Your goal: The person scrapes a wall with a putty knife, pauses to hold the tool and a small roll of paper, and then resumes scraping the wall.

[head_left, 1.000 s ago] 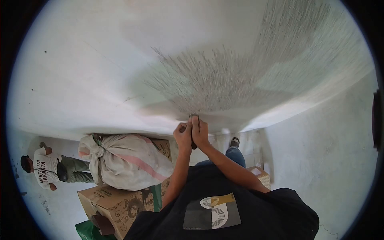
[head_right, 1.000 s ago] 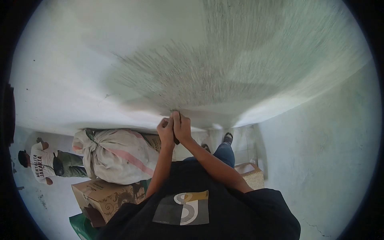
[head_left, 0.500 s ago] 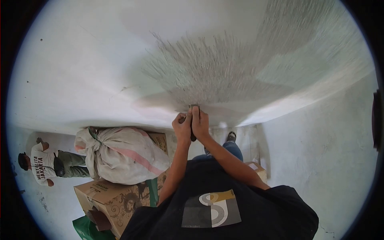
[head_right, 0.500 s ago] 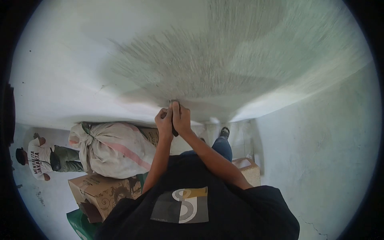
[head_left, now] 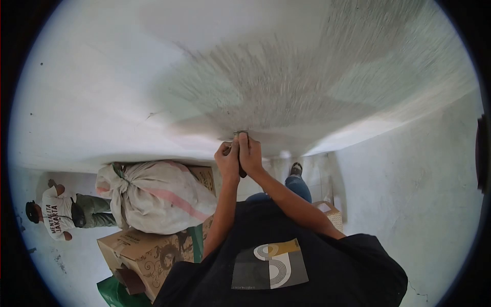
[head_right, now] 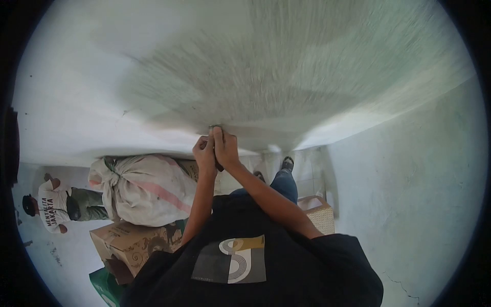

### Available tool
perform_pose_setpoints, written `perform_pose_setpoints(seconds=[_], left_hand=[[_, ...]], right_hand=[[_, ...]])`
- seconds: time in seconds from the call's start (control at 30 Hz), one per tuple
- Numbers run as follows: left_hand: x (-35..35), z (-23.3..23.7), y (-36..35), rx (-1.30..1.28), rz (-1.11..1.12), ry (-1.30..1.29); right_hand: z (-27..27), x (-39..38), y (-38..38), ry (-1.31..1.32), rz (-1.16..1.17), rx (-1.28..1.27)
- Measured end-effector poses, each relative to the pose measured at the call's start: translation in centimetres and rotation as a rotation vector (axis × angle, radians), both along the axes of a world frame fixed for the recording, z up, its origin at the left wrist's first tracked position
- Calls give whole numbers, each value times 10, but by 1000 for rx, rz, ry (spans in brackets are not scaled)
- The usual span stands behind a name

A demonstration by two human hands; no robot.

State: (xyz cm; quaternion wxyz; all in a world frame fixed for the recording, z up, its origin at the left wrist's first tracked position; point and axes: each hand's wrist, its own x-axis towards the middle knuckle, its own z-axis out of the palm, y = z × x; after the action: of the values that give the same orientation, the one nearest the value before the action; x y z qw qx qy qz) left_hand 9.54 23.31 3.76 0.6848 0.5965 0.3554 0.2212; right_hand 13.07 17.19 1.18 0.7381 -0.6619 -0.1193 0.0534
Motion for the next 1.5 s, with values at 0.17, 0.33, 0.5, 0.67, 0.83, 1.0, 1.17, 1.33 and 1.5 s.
perform_pose_setpoints(seconds=[0.17, 0.33, 0.5, 0.67, 0.83, 1.0, 1.17, 1.33, 1.5], left_hand=[[-1, -22, 1, 39, 25, 48], [-3, -20, 3, 63, -9, 33], [-1, -18, -3, 86, -54, 55], [-1, -7, 0, 59, -126, 69], [8, -12, -3, 57, -35, 65], [-4, -7, -1, 88, -103, 76], [0, -29, -2, 158, -108, 106], [3, -1, -9, 59, -85, 58], [10, -5, -8, 53, -69, 100]], right_hand=[[-3, 7, 5, 3, -11, -63], [3, 6, 8, -5, -9, 26], [-5, 8, -6, 30, 35, -51], [-5, 3, -11, 113, 56, -30], [10, 10, -5, 3, -41, -18], [-8, 7, -3, 119, 5, 27], [-15, 8, -11, 80, 5, 6], [-3, 9, -11, 136, 20, 32], [8, 15, -10, 46, 10, -14]])
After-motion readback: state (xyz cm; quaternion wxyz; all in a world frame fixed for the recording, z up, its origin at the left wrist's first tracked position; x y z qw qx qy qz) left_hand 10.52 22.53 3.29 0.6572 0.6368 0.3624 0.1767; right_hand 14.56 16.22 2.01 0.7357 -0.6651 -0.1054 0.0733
